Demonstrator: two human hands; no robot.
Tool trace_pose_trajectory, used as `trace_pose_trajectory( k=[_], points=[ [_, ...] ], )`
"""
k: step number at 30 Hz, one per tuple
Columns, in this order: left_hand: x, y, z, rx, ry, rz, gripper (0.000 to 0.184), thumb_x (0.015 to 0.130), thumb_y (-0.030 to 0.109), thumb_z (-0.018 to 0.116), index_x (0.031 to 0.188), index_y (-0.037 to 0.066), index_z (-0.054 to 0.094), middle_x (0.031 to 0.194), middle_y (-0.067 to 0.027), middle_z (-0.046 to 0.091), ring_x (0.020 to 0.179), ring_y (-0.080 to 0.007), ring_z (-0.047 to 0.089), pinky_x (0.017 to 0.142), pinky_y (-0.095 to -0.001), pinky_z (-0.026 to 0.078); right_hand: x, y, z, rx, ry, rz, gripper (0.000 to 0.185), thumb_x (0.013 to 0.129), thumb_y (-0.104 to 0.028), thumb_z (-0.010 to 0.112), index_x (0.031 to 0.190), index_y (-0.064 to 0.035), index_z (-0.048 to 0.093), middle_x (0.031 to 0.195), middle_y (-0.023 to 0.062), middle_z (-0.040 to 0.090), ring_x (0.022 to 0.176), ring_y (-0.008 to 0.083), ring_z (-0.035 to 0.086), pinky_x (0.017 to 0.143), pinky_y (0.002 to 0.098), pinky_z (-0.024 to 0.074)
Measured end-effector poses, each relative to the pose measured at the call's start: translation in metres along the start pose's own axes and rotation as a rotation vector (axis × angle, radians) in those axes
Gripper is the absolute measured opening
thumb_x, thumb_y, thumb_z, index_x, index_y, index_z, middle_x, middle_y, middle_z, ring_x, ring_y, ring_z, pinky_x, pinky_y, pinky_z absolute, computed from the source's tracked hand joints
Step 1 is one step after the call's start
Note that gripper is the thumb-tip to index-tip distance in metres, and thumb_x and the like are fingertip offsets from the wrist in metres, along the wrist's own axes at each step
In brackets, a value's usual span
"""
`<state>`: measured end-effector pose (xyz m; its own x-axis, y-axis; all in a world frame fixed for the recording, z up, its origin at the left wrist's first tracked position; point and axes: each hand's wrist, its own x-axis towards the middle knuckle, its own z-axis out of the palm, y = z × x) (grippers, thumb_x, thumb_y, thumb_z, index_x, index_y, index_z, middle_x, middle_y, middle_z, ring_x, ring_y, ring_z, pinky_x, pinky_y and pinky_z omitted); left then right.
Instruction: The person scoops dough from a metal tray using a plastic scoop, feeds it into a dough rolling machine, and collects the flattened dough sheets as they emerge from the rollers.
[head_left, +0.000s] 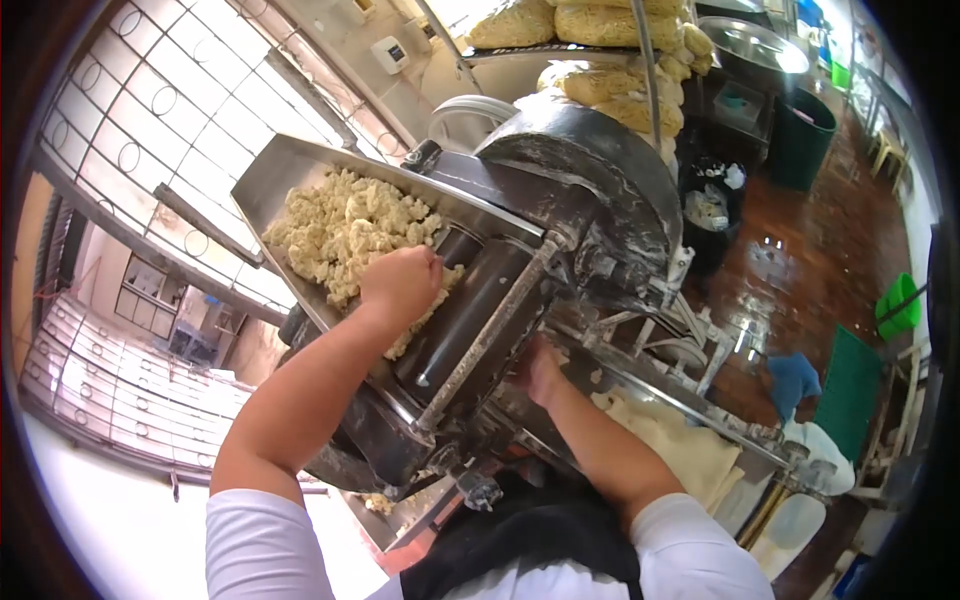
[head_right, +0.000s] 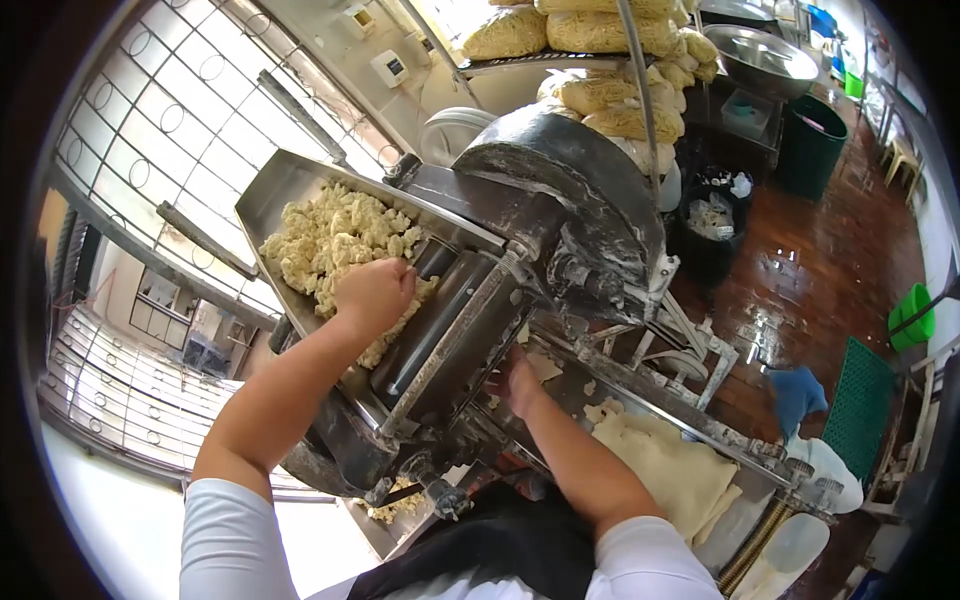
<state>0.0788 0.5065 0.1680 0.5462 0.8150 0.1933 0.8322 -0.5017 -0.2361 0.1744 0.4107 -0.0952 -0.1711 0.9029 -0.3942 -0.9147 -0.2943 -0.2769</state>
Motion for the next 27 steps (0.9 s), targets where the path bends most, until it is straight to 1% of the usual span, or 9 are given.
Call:
trace_pose_trajectory(
  k=[4, 12, 15, 17, 19, 21, 22, 23, 27],
  points=[
    [0.005, 0.003, 0.011, 0.019, -0.018, 0.02, 0.029, 0.091, 0.033, 0.05, 0.08, 0.01, 0.065, 0.074, -0.0141, 0.065, 0.071, -0.0343, 0.064, 0.062, -0.0454, 0.051, 0.056, 0.015, 0.027, 0.365, -0.156, 0.018, 0.044, 0.092, -0.047, 0.047, 0.114, -0.0116, 0.06, 0.098, 0.0065, 0.067, 0.088, 0.0219, 0.063, 0.077, 0.0387, 0.0504],
    [0.017, 0.014, 0.014, -0.078, -0.077, -0.088, 0.029, 0.089, 0.033, 0.052, 0.081, 0.008, 0.065, 0.075, -0.0164, 0.065, 0.074, -0.0355, 0.064, 0.066, -0.045, 0.051, 0.056, 0.014, 0.054, 0.317, -0.344, 0.012, 0.041, 0.091, -0.043, 0.049, 0.112, -0.0101, 0.061, 0.099, 0.0066, 0.067, 0.089, 0.0233, 0.063, 0.078, 0.0394, 0.0505],
    [0.032, 0.004, 0.002, -0.394, 0.234, -0.187, 0.03, 0.089, 0.034, 0.055, 0.083, 0.006, 0.064, 0.082, -0.0163, 0.064, 0.083, -0.0327, 0.063, 0.074, -0.0425, 0.05, 0.042, 0.011, 0.045, 0.235, -0.305, -0.003, 0.04, 0.091, -0.042, 0.05, 0.111, -0.0095, 0.062, 0.099, 0.0067, 0.067, 0.089, 0.0238, 0.063, 0.079, 0.0397, 0.0505],
    [0.067, -0.047, -0.001, -0.404, 0.686, 0.058, 0.034, 0.088, 0.037, 0.056, 0.092, 0.004, 0.063, 0.086, -0.0155, 0.062, 0.089, -0.0335, 0.06, 0.081, -0.0412, 0.047, 0.033, 0.011, 0.036, 0.164, -0.218, -0.012, 0.039, 0.091, -0.041, 0.05, 0.11, -0.0091, 0.062, 0.099, 0.0067, 0.067, 0.09, 0.0241, 0.063, 0.079, 0.0399, 0.0506],
    [0.106, -0.126, 0.035, -0.021, 0.628, -0.08, 0.05, 0.084, 0.044, 0.06, 0.106, -0.001, 0.061, 0.095, -0.0174, 0.064, 0.093, -0.0359, 0.061, 0.085, -0.0411, 0.046, 0.024, 0.015, 0.025, 0.044, -0.042, 0.008, 0.037, 0.091, -0.037, 0.052, 0.108, -0.007, 0.062, 0.099, 0.0077, 0.067, 0.09, 0.0253, 0.063, 0.08, 0.0404, 0.0507],
    [0.125, -0.148, 0.053, -0.431, 0.173, -0.244, 0.064, 0.079, 0.049, 0.063, 0.115, -0.003, 0.057, 0.104, -0.0208, 0.063, 0.099, -0.0365, 0.06, 0.089, -0.04, 0.045, 0.017, 0.013, 0.013, -0.081, 0.171, 0.049, 0.033, 0.09, -0.031, 0.055, 0.105, -0.0031, 0.063, 0.099, 0.0096, 0.067, 0.092, 0.0274, 0.063, 0.08, 0.0412, 0.051],
    [0.126, -0.156, 0.062, -0.625, -0.07, -0.327, 0.071, 0.077, 0.052, 0.065, 0.119, -0.005, 0.055, 0.109, -0.0225, 0.063, 0.102, -0.0368, 0.059, 0.091, -0.0394, 0.044, 0.015, 0.009, 0.005, -0.101, 0.184, 0.018, 0.03, 0.089, -0.027, 0.056, 0.105, -0.0023, 0.063, 0.098, 0.0105, 0.067, 0.092, 0.028, 0.063, 0.08, 0.0416, 0.0512],
    [0.113, -0.129, 0.028, -0.592, -0.15, -0.338, 0.082, 0.071, 0.056, 0.067, 0.123, -0.007, 0.052, 0.119, -0.026, 0.058, 0.11, -0.0342, 0.058, 0.095, -0.0376, 0.043, 0.011, 0.008, -0.003, -0.122, 0.197, -0.005, 0.029, 0.088, -0.024, 0.057, 0.105, -0.0014, 0.062, 0.098, 0.0114, 0.067, 0.091, 0.0287, 0.063, 0.08, 0.0421, 0.0514],
    [0.088, -0.12, 0.026, -0.476, -0.194, -0.233, 0.081, 0.073, 0.057, 0.067, 0.123, -0.005, 0.052, 0.118, -0.0245, 0.06, 0.11, -0.0345, 0.058, 0.092, -0.0379, 0.045, -0.021, -0.009, -0.003, -0.144, 0.308, -0.052, 0.026, 0.086, -0.013, 0.06, 0.108, 0.0006, 0.061, 0.098, 0.0146, 0.065, 0.09, 0.0306, 0.064, 0.079, 0.0436, 0.0515]
  ],
)
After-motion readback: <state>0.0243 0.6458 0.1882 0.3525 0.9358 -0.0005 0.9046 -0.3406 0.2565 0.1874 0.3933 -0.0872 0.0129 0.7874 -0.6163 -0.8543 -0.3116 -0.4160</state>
